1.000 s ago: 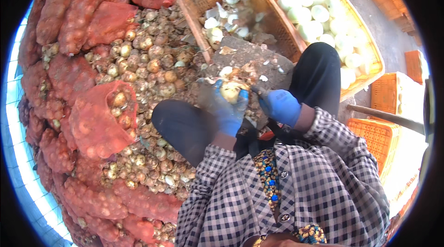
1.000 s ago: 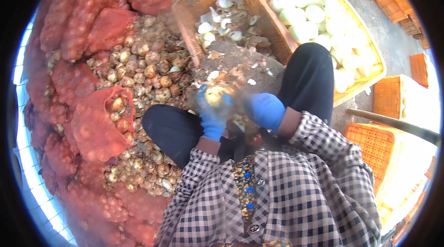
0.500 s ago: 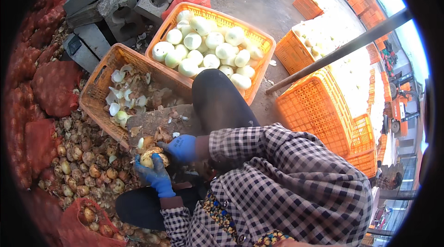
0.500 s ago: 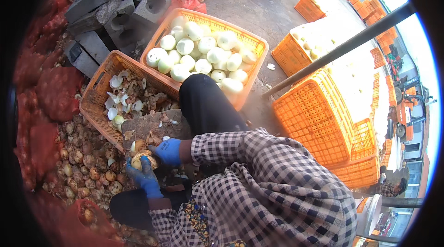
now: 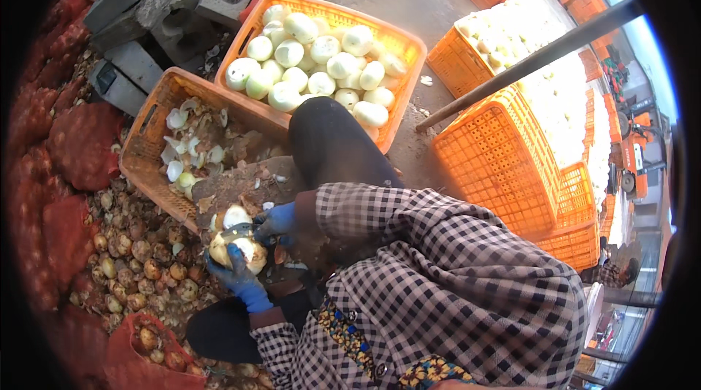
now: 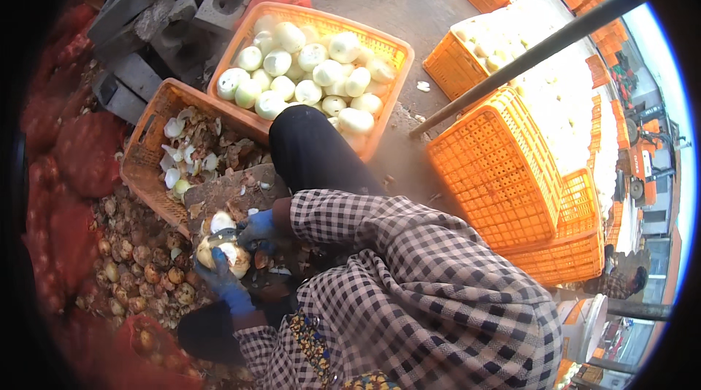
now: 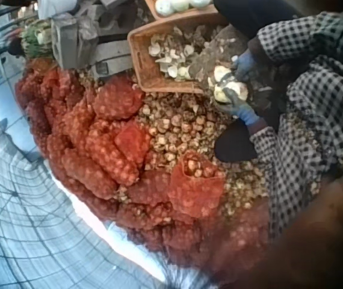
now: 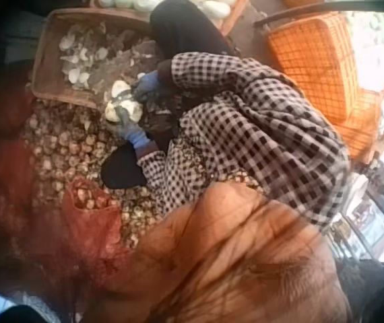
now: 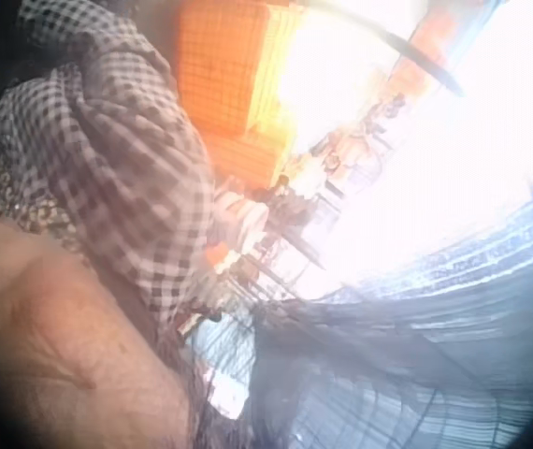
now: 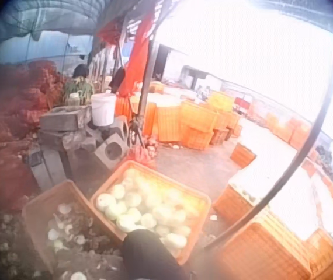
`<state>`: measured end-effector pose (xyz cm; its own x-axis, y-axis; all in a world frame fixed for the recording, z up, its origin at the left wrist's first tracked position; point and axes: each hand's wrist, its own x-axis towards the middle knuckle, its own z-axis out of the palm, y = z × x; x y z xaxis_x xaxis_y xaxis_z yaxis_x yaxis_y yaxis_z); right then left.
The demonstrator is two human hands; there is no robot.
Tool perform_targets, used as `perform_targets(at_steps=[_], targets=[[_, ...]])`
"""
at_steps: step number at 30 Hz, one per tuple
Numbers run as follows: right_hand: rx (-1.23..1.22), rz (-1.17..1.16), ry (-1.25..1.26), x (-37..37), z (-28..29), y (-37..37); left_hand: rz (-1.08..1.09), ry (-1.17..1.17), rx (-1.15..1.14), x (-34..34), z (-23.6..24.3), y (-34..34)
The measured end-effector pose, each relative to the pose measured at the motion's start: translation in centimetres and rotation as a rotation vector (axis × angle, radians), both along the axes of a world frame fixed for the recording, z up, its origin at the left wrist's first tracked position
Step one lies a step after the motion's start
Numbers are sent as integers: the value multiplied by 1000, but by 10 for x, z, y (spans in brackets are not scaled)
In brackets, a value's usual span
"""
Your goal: The person sits cross-legged and peels onions one by one using a knife, removing the outer layers and placing the peeled onions into a basket. The person repeatedly picks onions from a large pile, trims them, and discards the peels.
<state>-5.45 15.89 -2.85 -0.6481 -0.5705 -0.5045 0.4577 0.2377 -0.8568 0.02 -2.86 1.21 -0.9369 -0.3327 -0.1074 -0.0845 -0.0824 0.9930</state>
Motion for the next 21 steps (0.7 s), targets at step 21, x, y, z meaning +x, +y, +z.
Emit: perform_targets(at_steps=[21], targets=[[-50, -90, -246, -1, 35, -12, -387, -610, -1049, -6, 7, -8]])
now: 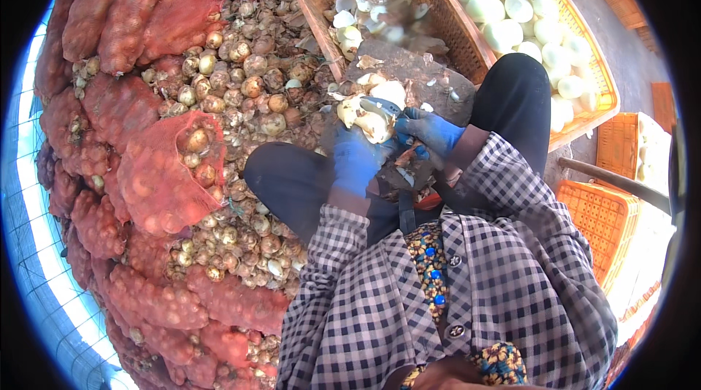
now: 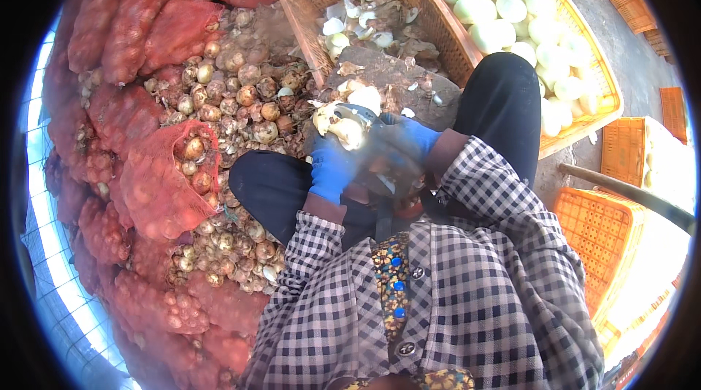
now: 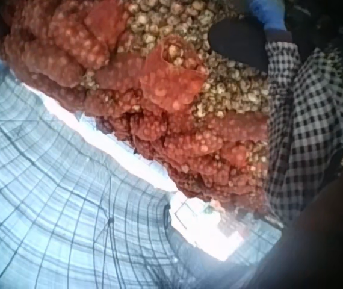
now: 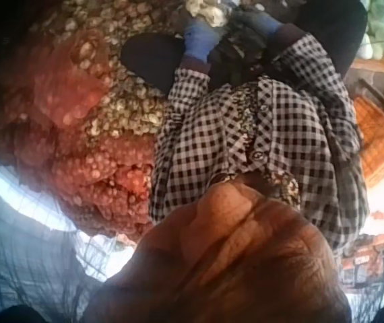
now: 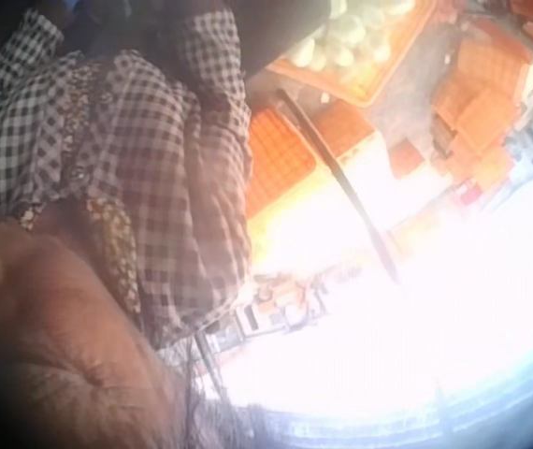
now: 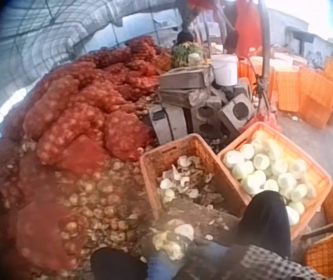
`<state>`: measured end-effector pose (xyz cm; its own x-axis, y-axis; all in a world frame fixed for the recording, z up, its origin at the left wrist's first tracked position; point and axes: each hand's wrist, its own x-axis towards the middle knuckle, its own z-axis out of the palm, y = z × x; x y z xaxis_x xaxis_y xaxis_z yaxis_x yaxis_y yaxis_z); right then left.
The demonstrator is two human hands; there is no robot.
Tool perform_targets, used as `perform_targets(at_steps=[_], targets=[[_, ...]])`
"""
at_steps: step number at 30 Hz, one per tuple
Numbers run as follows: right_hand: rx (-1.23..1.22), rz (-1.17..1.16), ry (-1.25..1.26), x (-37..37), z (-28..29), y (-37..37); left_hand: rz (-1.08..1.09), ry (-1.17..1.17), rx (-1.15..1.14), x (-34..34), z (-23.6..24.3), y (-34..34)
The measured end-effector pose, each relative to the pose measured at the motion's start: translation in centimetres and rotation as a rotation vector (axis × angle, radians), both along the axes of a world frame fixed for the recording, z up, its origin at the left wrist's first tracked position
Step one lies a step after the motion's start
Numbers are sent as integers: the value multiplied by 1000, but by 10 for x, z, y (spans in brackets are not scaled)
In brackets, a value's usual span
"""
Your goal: The person sits cross-legged and peels onions one by one using a knife, removing the outer layers and placing the peeled onions into a basket. The person repeatedly picks onions from a large pile, trims them, and discards the peels.
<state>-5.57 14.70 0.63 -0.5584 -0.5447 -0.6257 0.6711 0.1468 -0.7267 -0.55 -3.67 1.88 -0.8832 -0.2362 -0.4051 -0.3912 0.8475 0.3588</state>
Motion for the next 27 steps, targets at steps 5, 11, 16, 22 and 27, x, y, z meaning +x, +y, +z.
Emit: perform_targets(at_steps=[5, 11, 16, 22, 27], targets=[[-26, -28, -35, -8, 3, 2, 85, 193, 781, 15, -35, -27], [-156, -168, -27, -40, 62, -4, 151, 288, 1487, 16, -13, -6], [-50, -227, 263, -60, 48, -25, 585, 66, 2165, -1, -16, -8], [58, 80, 742, -12, 43, 7, 532, 395, 1668, -6, -20, -10], [-66, -97, 247, -9, 51, -15, 534, 125, 1934, -4, 6, -1]])
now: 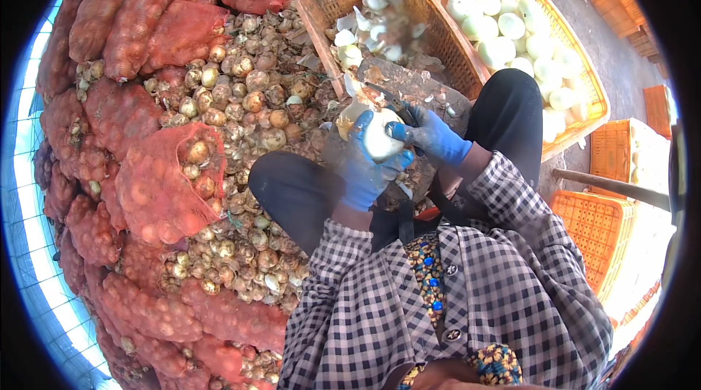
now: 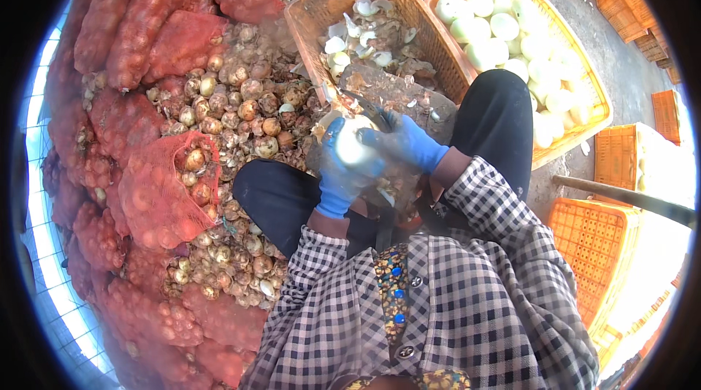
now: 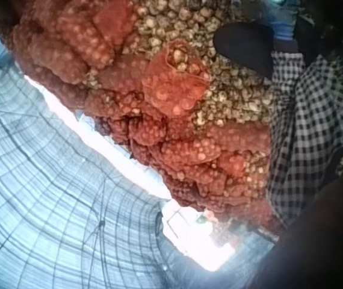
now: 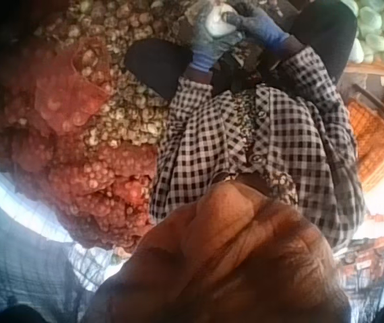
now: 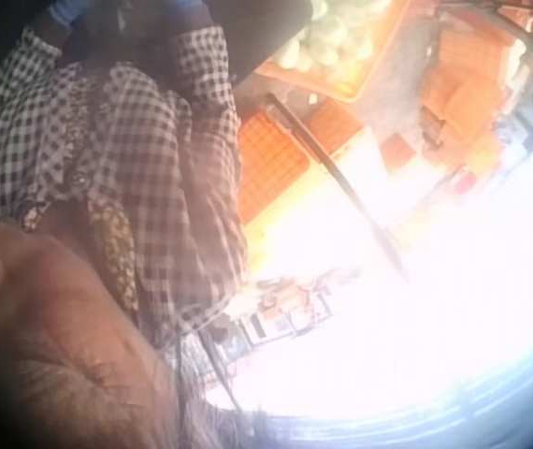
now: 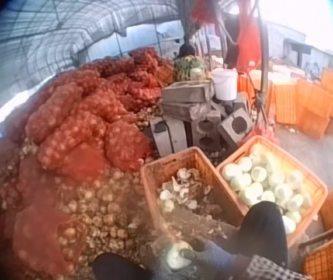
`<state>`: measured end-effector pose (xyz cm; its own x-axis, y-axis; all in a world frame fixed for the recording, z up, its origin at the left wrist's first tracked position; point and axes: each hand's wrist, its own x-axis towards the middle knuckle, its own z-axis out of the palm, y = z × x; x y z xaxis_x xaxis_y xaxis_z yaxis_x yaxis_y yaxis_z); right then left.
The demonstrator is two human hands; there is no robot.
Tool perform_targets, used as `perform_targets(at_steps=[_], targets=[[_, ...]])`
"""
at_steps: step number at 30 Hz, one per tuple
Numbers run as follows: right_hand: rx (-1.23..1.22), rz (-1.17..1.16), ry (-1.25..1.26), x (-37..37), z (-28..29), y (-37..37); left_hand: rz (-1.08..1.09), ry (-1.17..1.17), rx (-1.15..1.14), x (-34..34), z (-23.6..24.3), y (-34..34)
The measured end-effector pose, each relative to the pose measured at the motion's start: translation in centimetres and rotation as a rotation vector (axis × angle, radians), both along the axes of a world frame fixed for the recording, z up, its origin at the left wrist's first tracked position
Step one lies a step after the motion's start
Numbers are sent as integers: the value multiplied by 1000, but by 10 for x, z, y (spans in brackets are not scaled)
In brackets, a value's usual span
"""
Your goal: The person sits cross-legged and peels onions one by one using a knife, removing the outer layers and placing the peeled onions into a basket. The person repeatedly picks onions from a large pile, trims them, and discards the peels.
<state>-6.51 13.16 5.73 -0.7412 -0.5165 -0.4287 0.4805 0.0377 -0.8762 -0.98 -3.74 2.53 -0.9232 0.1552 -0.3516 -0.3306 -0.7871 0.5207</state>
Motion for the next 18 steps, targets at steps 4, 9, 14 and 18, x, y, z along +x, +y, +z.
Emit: perform_targets(at_steps=[4, 9, 14, 18], targets=[[-267, -80, -126, 0, -28, 7, 113, 641, -1647, 16, 37, 15], [-212, -33, -105, 7, -36, 6, 30, 476, -1591, 32, -11, 8], [-371, -224, -125, -1, -7, -10, -83, 133, -369, 35, -66, -11], [-10, -155, 458, -61, -23, 11, -59, -100, 406, 22, 7, -1]])
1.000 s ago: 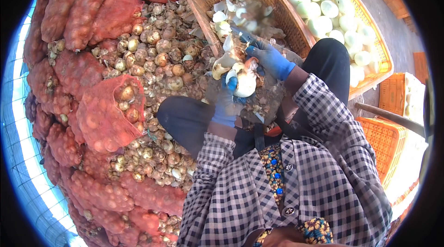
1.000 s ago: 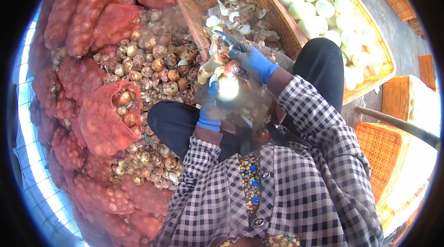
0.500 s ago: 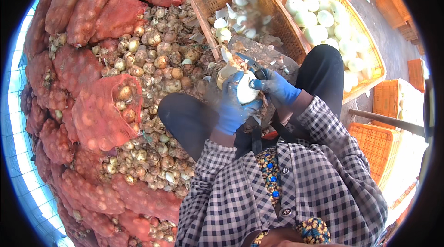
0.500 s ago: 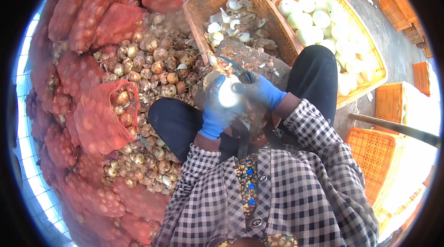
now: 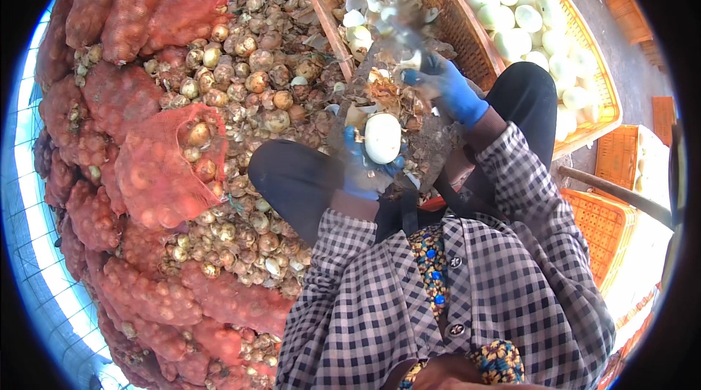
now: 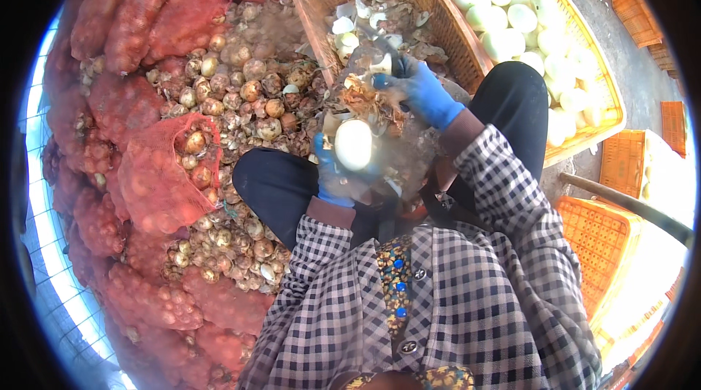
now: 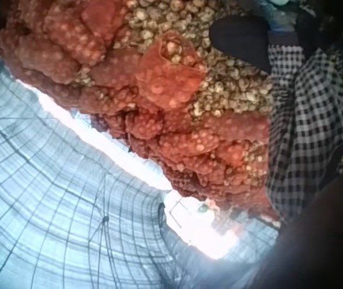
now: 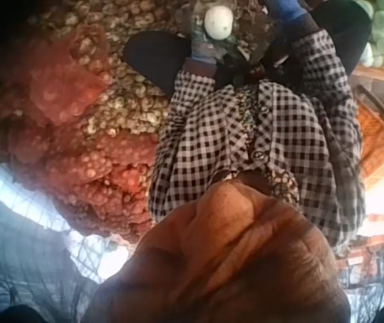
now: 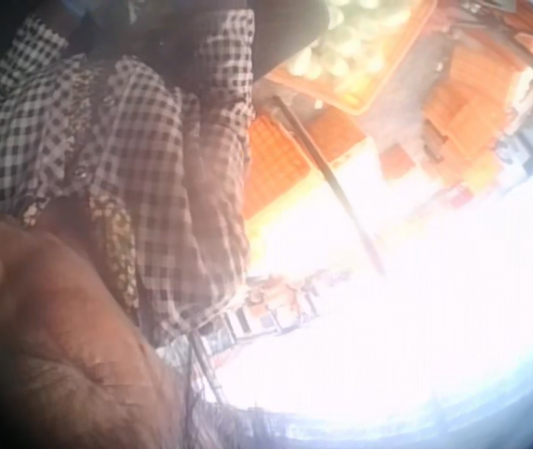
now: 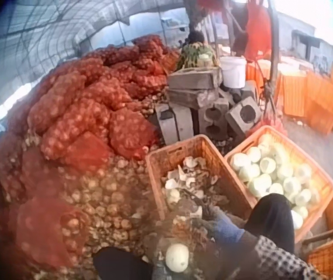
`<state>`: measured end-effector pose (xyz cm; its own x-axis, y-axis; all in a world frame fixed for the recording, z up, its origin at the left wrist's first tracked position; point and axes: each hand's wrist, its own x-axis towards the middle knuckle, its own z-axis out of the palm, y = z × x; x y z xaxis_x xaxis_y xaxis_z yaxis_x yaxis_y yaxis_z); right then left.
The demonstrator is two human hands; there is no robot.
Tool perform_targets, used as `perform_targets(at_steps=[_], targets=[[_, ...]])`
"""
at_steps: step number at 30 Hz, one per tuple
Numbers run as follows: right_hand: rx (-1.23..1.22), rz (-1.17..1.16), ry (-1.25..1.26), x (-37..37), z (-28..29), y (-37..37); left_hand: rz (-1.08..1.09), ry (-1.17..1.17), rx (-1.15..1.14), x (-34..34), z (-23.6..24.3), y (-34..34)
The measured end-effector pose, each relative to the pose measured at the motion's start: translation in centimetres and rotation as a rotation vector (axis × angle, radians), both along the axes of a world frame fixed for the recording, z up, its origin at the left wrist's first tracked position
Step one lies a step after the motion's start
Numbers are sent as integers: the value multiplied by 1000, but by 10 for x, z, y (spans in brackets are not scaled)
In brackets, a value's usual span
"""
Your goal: The person sits cross-legged and peels onions one by one using a knife, removing the outer layers and placing the peeled onions into a basket. The person repeatedly picks onions from a large pile, trims them, and discards the peels.
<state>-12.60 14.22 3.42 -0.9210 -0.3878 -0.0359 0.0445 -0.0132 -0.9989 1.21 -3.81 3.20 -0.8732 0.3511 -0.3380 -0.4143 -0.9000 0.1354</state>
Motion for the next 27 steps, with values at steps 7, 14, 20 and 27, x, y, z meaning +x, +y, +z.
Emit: perform_targets(at_steps=[7, 14, 20, 27], targets=[[242, 20, -30, 48, -13, 20, 39, 94, 464, 7, 23, 11], [-252, 22, -273, 84, 27, 11, 216, 88, -83, 8, 30, 19], [-177, 20, -211, 84, 40, -5, 250, 111, -722, 8, 38, 45], [-262, 307, -298, 23, 103, 1, 214, 31, -452, 18, 68, 25]])
